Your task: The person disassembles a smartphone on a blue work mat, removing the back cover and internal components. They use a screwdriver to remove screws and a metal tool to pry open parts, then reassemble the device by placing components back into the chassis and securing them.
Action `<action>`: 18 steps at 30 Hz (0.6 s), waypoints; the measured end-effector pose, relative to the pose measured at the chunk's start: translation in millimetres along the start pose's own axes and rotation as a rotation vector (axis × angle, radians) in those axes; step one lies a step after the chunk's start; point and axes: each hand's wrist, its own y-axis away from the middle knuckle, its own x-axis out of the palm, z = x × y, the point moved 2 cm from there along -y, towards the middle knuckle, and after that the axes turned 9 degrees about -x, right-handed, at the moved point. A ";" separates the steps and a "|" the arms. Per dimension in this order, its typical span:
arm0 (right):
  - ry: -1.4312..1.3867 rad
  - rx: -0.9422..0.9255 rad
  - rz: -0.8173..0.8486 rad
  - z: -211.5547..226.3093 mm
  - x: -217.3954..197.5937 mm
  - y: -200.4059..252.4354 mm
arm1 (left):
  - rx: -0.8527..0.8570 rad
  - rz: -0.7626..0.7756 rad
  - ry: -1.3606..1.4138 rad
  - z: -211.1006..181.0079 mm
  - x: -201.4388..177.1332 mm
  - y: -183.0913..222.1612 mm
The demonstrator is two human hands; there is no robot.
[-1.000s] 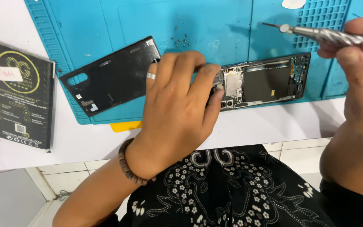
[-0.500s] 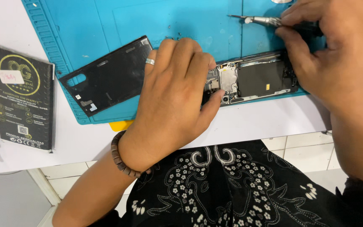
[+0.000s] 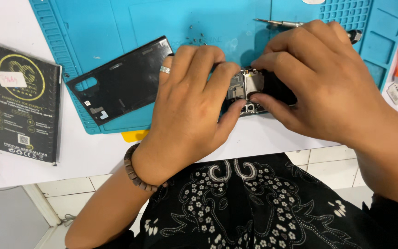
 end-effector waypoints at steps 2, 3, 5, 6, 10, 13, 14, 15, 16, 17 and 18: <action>-0.021 0.000 0.011 -0.5 0.6 -0.7 | 0.007 -0.009 0.014 0.5 -0.6 -0.1; -0.033 -0.005 0.006 -0.3 0.2 -0.7 | 0.010 -0.010 0.002 1.0 -0.6 -0.1; -0.046 -0.011 0.002 -0.6 0.0 -1.3 | 0.012 -0.012 -0.009 2.2 -1.2 -0.5; -0.093 -0.001 -0.005 -1.2 0.2 -1.9 | 0.033 -0.012 0.011 2.4 -2.1 -0.9; -0.133 -0.002 0.005 -3.1 1.0 -1.1 | 0.070 -0.018 -0.001 3.3 -6.5 -3.0; -0.153 0.032 0.021 -2.0 1.1 -0.2 | 0.108 -0.007 -0.069 6.2 -11.3 -5.8; -0.156 0.020 0.031 -1.1 1.2 0.1 | 0.094 -0.014 -0.066 8.8 -8.7 -7.9; -0.157 0.016 0.021 -0.5 0.8 0.2 | 0.126 -0.048 -0.031 10.5 -6.6 -9.2; -0.157 0.011 0.010 0.0 0.7 0.3 | 0.158 -0.083 0.002 12.6 -4.4 -10.3; -0.161 0.002 0.024 0.9 1.2 0.5 | 0.143 -0.090 0.008 15.0 -1.2 -12.9; -0.177 0.015 0.013 1.1 1.3 0.9 | 0.157 -0.063 -0.008 16.9 2.7 -15.5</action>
